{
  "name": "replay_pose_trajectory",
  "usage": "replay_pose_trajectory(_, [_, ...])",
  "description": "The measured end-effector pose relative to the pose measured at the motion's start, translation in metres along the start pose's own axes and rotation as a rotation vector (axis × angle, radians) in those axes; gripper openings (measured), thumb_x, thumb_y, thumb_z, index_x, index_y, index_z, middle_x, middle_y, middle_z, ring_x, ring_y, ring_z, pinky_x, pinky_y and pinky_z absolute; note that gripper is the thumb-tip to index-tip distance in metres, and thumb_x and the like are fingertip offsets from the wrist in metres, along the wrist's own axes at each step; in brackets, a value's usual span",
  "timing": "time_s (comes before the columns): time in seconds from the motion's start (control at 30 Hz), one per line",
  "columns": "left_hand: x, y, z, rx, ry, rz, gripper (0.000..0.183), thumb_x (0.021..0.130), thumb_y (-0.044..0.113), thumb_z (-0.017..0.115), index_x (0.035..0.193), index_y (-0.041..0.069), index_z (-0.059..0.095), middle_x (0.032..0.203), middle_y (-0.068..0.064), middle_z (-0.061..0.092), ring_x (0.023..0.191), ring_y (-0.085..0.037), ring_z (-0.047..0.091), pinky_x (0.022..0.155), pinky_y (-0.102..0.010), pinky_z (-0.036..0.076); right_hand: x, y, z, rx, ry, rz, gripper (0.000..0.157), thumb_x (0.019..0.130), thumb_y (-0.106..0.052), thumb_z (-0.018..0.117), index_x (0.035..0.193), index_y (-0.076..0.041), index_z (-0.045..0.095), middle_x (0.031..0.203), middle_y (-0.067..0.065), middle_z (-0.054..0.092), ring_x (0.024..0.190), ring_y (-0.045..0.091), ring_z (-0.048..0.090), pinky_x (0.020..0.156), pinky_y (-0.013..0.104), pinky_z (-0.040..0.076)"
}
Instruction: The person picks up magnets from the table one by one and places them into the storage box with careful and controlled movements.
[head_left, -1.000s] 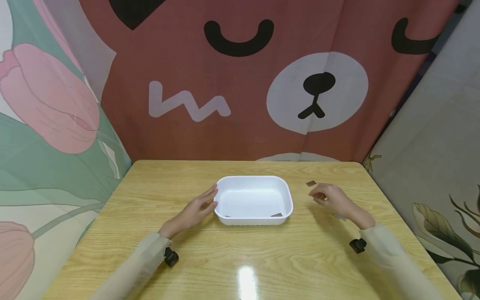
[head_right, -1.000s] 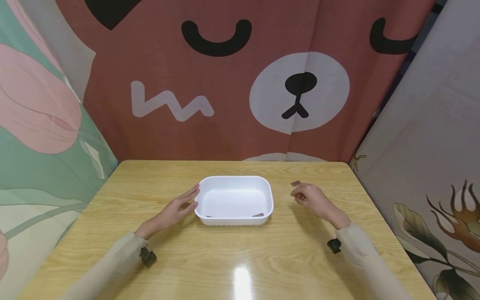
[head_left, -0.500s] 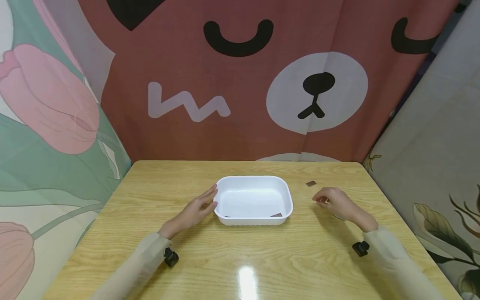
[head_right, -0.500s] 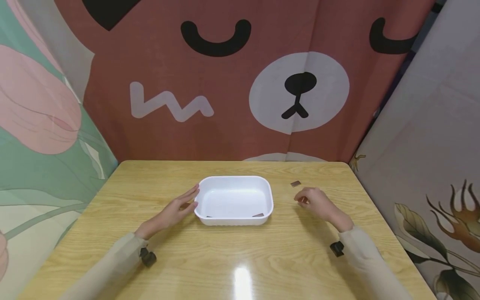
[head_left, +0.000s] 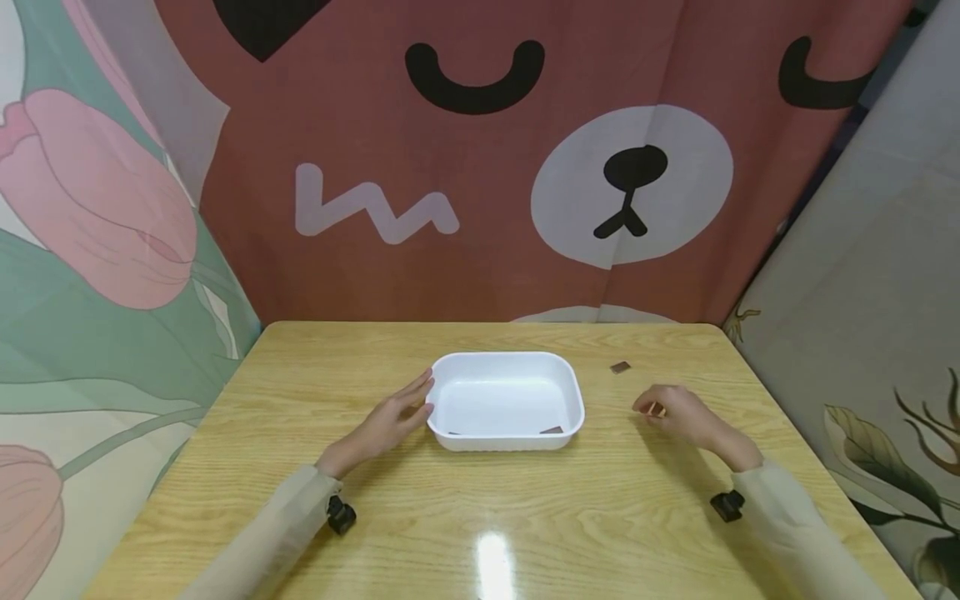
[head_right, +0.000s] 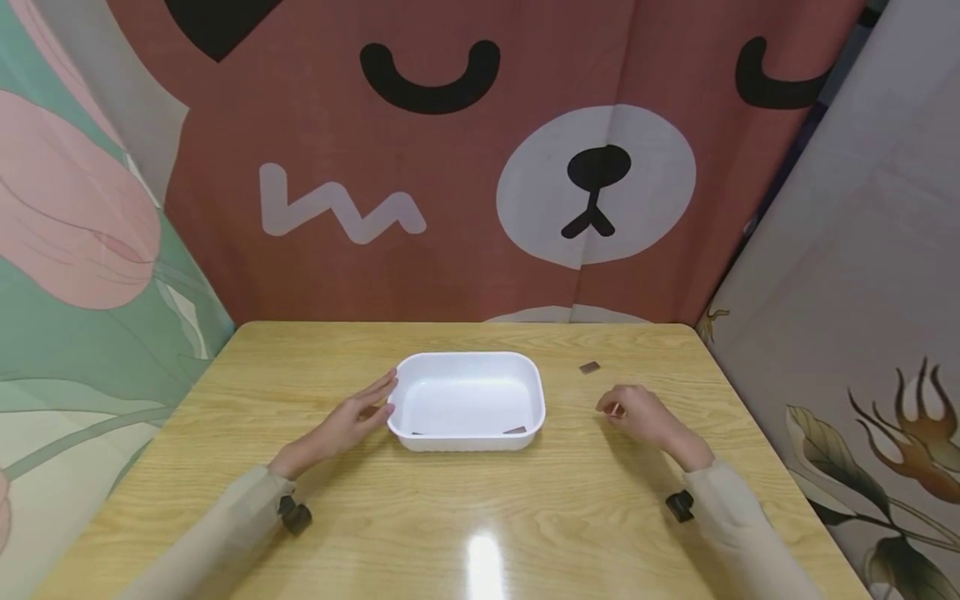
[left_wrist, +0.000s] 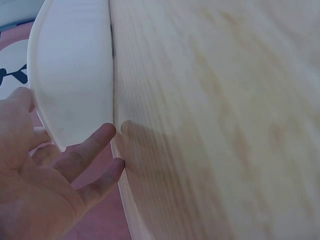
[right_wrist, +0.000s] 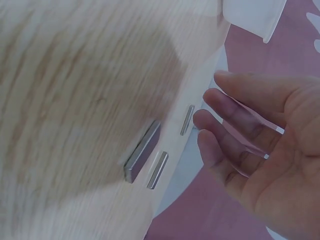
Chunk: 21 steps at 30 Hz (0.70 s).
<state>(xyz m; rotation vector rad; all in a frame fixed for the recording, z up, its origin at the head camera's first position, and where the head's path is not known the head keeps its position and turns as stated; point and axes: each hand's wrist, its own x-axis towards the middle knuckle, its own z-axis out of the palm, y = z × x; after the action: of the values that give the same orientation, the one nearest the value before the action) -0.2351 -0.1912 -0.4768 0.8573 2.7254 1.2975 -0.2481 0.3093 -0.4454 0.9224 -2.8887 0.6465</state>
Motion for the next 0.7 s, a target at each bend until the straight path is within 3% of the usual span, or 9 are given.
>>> replay_pose_trajectory(0.43, [0.000,0.001,0.000,0.004,-0.010,0.000,0.058,0.105,0.030,0.051,0.151,-0.001,0.034,0.162,-0.006,0.017,0.139,-0.027,0.037,0.103,-0.032,0.047,-0.012,0.011,0.001,0.013,-0.016,0.035,0.019,0.081,0.008,0.076,0.098,0.002,0.073,0.093,0.011,0.071,0.080,0.027,0.067,0.066,0.036,0.060])
replay_pose_trajectory(0.7, [-0.001,0.000,0.000,0.006,-0.011,0.000,0.058,0.105,0.029,0.051,0.151,0.000,0.033,0.162,-0.009,0.017,0.139,-0.027,0.039,0.104,-0.034,0.046,-0.017,0.024,0.006,-0.076,0.003,-0.003,0.020,0.078,0.007,0.079,0.093,-0.005,0.074,0.091,0.009,0.071,0.093,0.038,0.067,0.073,0.046,0.060])
